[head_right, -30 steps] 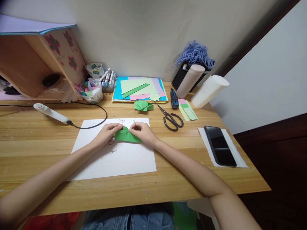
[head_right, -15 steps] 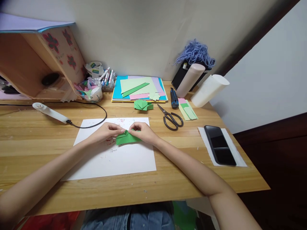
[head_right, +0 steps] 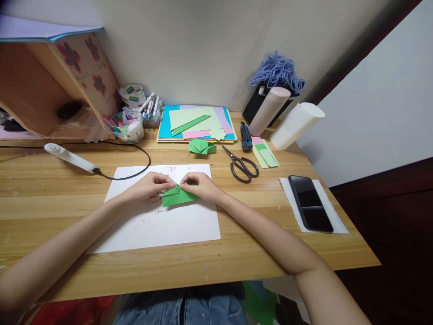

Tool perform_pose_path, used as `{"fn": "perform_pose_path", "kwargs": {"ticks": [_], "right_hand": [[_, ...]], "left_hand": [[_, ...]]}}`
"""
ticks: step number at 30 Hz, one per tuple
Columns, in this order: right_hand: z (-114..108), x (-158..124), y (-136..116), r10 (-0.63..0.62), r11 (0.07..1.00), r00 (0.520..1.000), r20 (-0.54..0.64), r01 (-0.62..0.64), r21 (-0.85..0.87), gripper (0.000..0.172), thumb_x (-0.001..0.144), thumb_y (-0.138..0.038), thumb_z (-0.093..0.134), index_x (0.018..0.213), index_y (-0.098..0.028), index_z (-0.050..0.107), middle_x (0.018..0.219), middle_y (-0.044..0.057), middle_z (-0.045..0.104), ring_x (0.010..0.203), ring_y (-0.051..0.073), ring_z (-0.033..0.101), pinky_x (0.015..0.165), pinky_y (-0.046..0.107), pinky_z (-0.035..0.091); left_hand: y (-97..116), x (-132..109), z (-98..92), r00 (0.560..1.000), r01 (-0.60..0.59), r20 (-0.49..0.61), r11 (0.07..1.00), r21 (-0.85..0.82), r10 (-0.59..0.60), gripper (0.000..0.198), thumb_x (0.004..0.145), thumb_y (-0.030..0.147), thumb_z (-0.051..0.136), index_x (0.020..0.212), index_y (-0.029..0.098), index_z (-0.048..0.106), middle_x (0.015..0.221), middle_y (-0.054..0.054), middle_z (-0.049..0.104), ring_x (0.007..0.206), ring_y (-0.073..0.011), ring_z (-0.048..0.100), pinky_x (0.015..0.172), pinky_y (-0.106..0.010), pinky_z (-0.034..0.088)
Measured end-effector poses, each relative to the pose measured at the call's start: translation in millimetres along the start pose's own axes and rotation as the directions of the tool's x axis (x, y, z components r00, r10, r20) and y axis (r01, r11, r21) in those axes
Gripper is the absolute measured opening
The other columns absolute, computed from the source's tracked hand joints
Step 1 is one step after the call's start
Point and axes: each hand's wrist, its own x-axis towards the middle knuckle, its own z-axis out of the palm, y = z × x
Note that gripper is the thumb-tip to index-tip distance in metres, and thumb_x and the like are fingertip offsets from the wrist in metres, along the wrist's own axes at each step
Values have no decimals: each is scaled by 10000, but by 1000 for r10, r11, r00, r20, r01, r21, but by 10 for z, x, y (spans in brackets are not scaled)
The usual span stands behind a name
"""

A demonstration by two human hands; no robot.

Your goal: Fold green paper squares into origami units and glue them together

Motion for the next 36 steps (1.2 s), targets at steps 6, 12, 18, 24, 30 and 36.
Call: {"fn": "perform_pose_path", "kwargs": {"ticks": [6,12,18,24,30,36], "right_hand": [[1,-20,-18,-39,999,997,72,40,-9,168,773,-313,581,759,-149,613,750,13,593,677,111,509,640,237,398],[4,-26,-4,-62,998,995,80,63,-15,170,778,-318,573,758,-154,613,755,18,599,699,120,520,656,243,405],[30,-27,-11,-49,998,999,11,49,-40,146,765,-298,574,752,-155,602,748,16,591,701,125,519,648,247,404],[66,-21,13,-44,999,993,-106,44,-4,107,756,-257,562,719,-157,556,719,1,556,676,116,502,637,248,400],[93,-40,12,-80,997,990,-112,78,-23,81,762,-243,556,781,-165,566,769,6,571,735,123,522,667,249,405],[95,-57,-8,-84,996,993,-85,83,-15,123,779,-285,553,759,-165,571,742,11,568,670,115,503,590,233,393]], "left_hand": [[16,-45,-45,989,-13,144,1000,27,9,302,730,422,598,780,125,626,515,45,448,391,-46,370,379,-181,291],[-38,-24,-33,989,-56,144,994,92,42,295,730,428,578,788,142,618,597,15,531,400,-52,384,378,-187,302],[17,-18,-55,995,-74,75,977,201,60,266,733,388,577,753,129,635,638,-15,585,493,-78,457,453,-193,353],[69,-52,98,989,-81,-106,978,194,103,280,709,400,599,722,128,659,608,-13,603,498,-86,480,464,-197,366],[-31,-59,214,957,-156,-208,964,217,201,254,707,362,608,678,115,656,626,-35,622,564,-112,528,502,-204,395],[-32,-74,228,962,-207,-136,957,205,238,261,717,362,592,653,111,629,632,-37,612,575,-114,527,526,-217,407]]}}
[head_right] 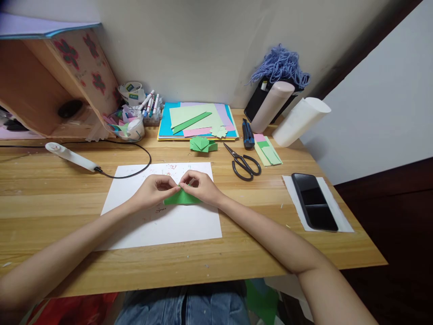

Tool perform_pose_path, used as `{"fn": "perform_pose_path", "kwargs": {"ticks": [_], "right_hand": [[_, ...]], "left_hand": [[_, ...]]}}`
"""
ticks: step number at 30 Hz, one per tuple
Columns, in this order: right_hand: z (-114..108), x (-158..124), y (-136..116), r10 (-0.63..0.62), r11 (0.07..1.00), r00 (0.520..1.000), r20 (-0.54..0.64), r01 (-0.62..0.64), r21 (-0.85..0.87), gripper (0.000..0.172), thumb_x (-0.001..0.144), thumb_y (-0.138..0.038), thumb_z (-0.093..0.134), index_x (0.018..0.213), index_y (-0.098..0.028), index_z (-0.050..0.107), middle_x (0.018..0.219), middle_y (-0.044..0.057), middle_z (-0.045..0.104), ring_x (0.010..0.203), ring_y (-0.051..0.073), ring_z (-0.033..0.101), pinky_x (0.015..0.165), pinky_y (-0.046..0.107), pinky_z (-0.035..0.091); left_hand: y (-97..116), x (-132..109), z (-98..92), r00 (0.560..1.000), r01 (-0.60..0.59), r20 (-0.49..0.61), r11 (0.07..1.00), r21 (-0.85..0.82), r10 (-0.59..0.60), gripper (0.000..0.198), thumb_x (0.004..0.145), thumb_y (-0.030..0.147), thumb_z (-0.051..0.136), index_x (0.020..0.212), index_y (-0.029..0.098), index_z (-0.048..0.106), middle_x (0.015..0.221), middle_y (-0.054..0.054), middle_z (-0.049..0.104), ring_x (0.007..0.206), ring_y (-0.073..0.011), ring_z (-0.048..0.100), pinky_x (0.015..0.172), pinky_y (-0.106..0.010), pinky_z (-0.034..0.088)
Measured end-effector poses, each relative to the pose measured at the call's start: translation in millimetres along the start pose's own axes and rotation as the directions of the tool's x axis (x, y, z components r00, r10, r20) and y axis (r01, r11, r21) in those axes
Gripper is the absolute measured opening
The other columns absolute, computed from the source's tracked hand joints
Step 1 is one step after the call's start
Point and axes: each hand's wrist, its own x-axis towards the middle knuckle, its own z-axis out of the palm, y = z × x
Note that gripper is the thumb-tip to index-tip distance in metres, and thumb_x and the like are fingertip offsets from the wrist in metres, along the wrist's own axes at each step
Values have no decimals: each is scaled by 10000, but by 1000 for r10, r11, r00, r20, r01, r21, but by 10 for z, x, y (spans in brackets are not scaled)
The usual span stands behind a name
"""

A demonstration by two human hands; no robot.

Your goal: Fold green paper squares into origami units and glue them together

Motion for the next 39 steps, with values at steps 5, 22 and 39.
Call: {"fn": "perform_pose_path", "kwargs": {"ticks": [5,22,39], "right_hand": [[-1,3,12,-1,1000,1000,-30,1,-4,119,765,-283,566,756,-164,574,744,16,572,675,119,506,590,240,401],[-19,36,55,30,999,997,-67,-28,33,199,824,-355,487,772,-171,544,747,8,552,720,127,515,670,249,412],[-63,72,105,115,976,987,-112,-91,198,282,742,-440,604,729,-178,498,598,-41,464,486,89,448,466,228,353]], "left_hand": [[-36,2,31,999,25,-49,1000,5,-25,271,728,377,577,692,115,640,651,-39,617,584,-116,525,534,-221,405],[-47,21,23,998,31,-44,998,-46,-33,280,711,396,597,643,125,580,607,-11,556,547,-97,468,503,-213,362],[-3,50,-47,994,109,53,963,-247,-99,269,716,393,612,798,139,637,749,-20,625,667,-120,545,619,-230,416]]}}
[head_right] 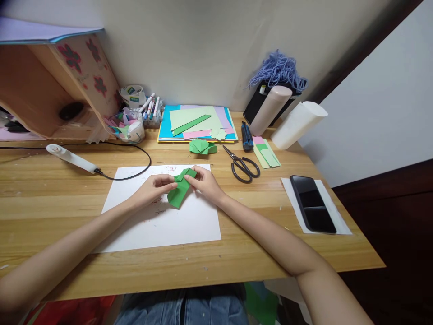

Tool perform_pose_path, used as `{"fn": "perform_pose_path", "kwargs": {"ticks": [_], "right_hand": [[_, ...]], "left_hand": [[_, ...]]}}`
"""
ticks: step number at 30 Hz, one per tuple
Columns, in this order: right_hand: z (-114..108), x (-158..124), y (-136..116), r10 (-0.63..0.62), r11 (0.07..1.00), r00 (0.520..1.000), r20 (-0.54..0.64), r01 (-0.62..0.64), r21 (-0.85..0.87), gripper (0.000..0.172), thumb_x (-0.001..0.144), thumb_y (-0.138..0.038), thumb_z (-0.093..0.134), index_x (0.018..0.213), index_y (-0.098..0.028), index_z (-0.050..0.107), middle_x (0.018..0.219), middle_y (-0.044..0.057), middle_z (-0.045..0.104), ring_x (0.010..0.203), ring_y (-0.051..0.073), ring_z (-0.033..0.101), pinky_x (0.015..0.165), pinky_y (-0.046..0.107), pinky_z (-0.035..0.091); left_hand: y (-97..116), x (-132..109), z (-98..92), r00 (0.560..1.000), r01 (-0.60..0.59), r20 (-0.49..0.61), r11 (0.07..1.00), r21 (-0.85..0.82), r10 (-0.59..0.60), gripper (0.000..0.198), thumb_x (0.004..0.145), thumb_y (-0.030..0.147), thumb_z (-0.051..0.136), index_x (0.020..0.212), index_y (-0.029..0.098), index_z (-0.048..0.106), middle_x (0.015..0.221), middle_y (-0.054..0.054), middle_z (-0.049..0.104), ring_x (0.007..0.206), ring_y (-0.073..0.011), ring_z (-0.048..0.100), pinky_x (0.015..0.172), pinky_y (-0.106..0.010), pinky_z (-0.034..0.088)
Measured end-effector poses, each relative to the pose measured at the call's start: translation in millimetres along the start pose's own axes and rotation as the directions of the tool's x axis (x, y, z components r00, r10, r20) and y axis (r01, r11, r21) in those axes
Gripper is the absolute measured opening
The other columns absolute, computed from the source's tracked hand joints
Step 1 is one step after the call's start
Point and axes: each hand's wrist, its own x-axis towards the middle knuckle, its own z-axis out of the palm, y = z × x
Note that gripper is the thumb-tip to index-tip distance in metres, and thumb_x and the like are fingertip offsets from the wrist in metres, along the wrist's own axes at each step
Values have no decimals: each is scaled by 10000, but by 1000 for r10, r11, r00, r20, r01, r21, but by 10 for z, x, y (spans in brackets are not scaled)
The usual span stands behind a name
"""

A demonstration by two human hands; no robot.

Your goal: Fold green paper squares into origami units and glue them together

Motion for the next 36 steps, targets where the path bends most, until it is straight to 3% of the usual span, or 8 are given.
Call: {"fn": "perform_pose_path", "kwargs": {"ticks": [6,12,18,22,28,33,36], "right_hand": [[30,-23,-47,-31,999,999,25,31,-5,254,718,-392,635,714,-171,509,654,-24,486,591,104,469,540,227,386],[48,-29,-1,-87,996,996,8,87,10,197,718,-332,651,787,-160,582,759,15,580,713,133,547,660,262,447],[51,-68,-11,-210,967,978,-10,206,-146,150,754,-261,615,868,-170,651,826,45,621,750,145,568,633,260,449],[25,-100,-41,-402,851,913,65,398,-343,206,766,-131,560,924,-196,675,798,37,597,724,133,550,589,242,436],[-8,-107,-3,-591,564,777,215,589,-578,300,826,-127,488,1069,-229,632,859,62,599,792,152,555,665,272,466],[-19,-109,29,-594,431,756,274,587,-686,347,853,-127,451,1149,-248,585,903,68,599,843,160,547,710,282,468],[-27,-100,31,-565,453,780,267,564,-690,372,854,-116,427,1167,-257,571,966,74,587,891,165,540,742,291,464]], "left_hand": [[-9,1,43,999,27,-31,999,35,-26,309,747,423,575,691,124,624,635,-6,562,578,-99,480,544,-218,380],[-42,-9,69,997,79,-9,995,-63,-80,280,722,399,609,749,122,642,695,-24,596,645,-118,523,619,-244,418],[-51,-11,75,997,80,-15,992,-93,-82,263,733,381,587,688,124,616,632,3,538,621,-106,495,614,-236,408],[-40,-8,77,997,65,-33,988,-140,-70,230,728,340,579,626,134,577,560,36,452,548,-83,426,555,-210,370],[-32,-8,86,994,25,-103,993,-118,-37,188,736,300,550,637,143,569,558,33,434,526,-83,387,492,-196,309],[-27,-18,93,992,43,-107,978,-203,-66,244,781,368,516,663,157,552,607,22,458,561,-94,431,503,-197,339],[-39,-16,97,994,-9,-113,990,-141,-8,243,770,385,555,731,148,589,672,6,520,612,-99,468,551,-202,371]]}}
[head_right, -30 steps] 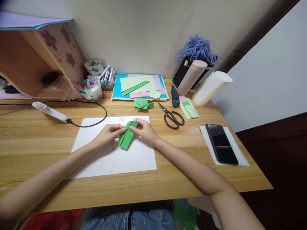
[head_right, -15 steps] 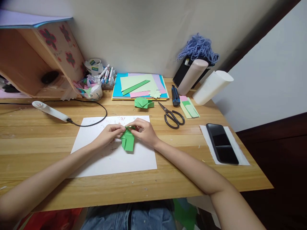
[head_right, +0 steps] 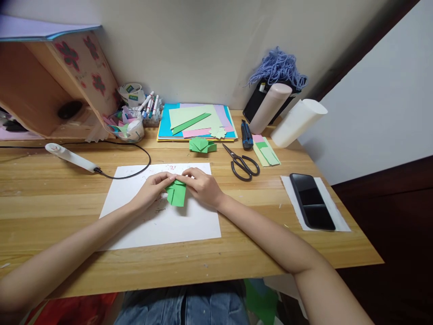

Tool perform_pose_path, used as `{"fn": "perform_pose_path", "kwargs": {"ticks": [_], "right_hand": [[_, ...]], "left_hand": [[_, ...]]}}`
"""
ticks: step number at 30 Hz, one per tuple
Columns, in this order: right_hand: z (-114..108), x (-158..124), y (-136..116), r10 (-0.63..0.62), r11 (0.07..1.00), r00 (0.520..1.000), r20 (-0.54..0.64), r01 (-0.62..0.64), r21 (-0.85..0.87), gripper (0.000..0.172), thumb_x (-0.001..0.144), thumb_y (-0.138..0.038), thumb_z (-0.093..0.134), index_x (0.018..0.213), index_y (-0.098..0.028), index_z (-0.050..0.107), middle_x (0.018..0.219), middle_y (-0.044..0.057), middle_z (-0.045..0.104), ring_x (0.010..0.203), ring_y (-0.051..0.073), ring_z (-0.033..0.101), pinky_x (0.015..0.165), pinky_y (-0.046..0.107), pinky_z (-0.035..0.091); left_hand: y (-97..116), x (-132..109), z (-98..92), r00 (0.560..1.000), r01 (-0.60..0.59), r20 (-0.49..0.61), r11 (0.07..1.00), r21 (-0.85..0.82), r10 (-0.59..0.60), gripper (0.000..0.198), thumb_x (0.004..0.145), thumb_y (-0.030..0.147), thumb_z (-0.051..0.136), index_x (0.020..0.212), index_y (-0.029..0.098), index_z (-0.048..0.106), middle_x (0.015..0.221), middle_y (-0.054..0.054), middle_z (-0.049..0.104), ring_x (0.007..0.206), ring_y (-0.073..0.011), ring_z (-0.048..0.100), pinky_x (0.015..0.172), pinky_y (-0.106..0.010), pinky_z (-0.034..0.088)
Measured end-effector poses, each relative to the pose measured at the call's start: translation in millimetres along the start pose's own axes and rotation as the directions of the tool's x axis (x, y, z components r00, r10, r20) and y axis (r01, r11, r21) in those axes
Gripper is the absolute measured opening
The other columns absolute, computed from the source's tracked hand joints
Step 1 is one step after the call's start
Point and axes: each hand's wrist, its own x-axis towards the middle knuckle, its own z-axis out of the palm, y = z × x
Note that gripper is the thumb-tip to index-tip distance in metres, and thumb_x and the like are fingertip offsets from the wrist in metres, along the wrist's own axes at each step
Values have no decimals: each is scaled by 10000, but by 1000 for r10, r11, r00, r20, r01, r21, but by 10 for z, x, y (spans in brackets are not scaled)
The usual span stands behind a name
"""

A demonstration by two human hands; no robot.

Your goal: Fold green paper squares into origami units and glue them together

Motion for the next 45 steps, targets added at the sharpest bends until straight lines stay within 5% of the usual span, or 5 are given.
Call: {"fn": "perform_pose_path", "kwargs": {"ticks": [6,10,14,31,45], "right_hand": [[-36,68,10,254,901,965,69,-262,347,322,874,-187,410,1145,-211,581,933,59,591,845,148,561,727,282,467],[-33,102,17,419,702,879,226,-472,534,233,794,-349,578,868,-144,657,785,41,621,682,128,561,590,237,444],[-16,121,23,489,613,832,261,-541,576,240,704,-366,667,675,-130,633,636,9,597,581,104,511,544,227,399],[-14,138,81,556,359,696,455,-694,623,218,635,-324,704,626,-115,645,538,17,626,503,104,569,524,228,451],[-85,186,91,495,363,695,521,-710,603,254,608,-345,725,654,-113,631,617,16,637,554,100,571,538,218,437]], "left_hand": [[-106,22,-25,980,-129,-124,974,184,153,243,788,380,544,800,147,614,717,-9,578,656,-116,494,598,-221,381],[-144,12,-30,973,-156,-127,954,256,193,243,778,379,556,769,143,616,722,-20,597,663,-126,518,604,-230,397],[-149,3,-23,972,-157,-127,951,266,196,241,763,377,577,761,140,617,705,-21,602,637,-123,527,581,-230,406],[-124,33,-43,977,-74,-183,979,188,109,344,657,370,686,906,134,684,734,-57,669,654,-147,606,578,-250,476],[-81,17,-40,976,-70,-191,983,172,103,345,633,352,712,893,128,677,689,-42,645,606,-133,588,552,-241,481]]}}
